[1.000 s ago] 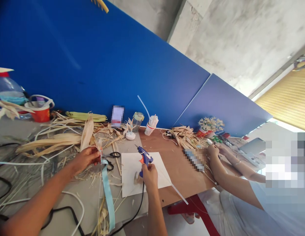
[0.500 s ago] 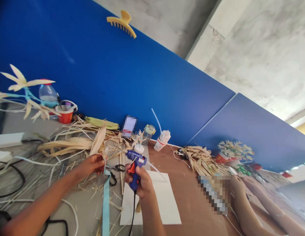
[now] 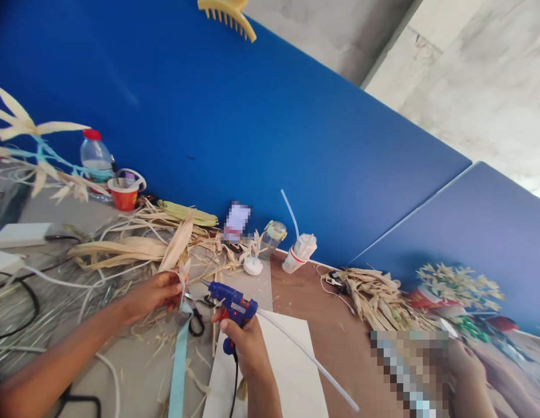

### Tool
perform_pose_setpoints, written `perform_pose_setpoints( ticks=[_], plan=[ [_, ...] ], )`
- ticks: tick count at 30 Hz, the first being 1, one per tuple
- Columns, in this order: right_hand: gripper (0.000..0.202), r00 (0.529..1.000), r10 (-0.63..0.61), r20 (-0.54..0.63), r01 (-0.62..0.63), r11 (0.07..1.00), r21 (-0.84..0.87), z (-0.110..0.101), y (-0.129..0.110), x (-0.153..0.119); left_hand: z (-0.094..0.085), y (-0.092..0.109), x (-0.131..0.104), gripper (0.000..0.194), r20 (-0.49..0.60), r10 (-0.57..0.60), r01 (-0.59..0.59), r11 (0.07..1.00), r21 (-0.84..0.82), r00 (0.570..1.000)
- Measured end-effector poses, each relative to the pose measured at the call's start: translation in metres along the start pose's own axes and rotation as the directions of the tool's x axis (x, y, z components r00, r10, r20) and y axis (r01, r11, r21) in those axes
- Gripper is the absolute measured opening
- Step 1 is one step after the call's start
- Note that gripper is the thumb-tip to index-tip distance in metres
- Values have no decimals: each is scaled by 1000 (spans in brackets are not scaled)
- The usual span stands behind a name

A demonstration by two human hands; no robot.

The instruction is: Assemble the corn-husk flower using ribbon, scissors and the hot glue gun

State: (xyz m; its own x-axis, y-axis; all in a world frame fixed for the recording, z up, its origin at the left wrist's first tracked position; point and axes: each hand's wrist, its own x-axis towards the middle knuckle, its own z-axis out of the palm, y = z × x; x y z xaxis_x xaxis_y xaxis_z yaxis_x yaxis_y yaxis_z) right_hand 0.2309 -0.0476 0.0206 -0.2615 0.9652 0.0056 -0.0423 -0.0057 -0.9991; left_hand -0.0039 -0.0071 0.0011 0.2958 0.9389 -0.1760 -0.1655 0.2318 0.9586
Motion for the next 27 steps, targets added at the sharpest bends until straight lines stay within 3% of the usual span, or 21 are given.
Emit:
perform_pose_setpoints(
  ticks=[4,9,18,27],
  plan=[
    [33,996,16,92,3,979,-203,4,-3,-1,-4,-5,3,37,7,23,-23,1000,-11,1000],
    [39,993,0,115,40,936,-350,8,-10,-3,-9,-11,7,34,13,68,-68,997,34,998],
    [29,987,-35,155,100,894,-436,11,-16,-7,-8,-6,5,31,2,119,-119,987,106,993],
    [16,992,-15,128,72,889,-453,13,-16,-7,-7,-4,4,31,-7,113,-111,984,139,994]
  ],
)
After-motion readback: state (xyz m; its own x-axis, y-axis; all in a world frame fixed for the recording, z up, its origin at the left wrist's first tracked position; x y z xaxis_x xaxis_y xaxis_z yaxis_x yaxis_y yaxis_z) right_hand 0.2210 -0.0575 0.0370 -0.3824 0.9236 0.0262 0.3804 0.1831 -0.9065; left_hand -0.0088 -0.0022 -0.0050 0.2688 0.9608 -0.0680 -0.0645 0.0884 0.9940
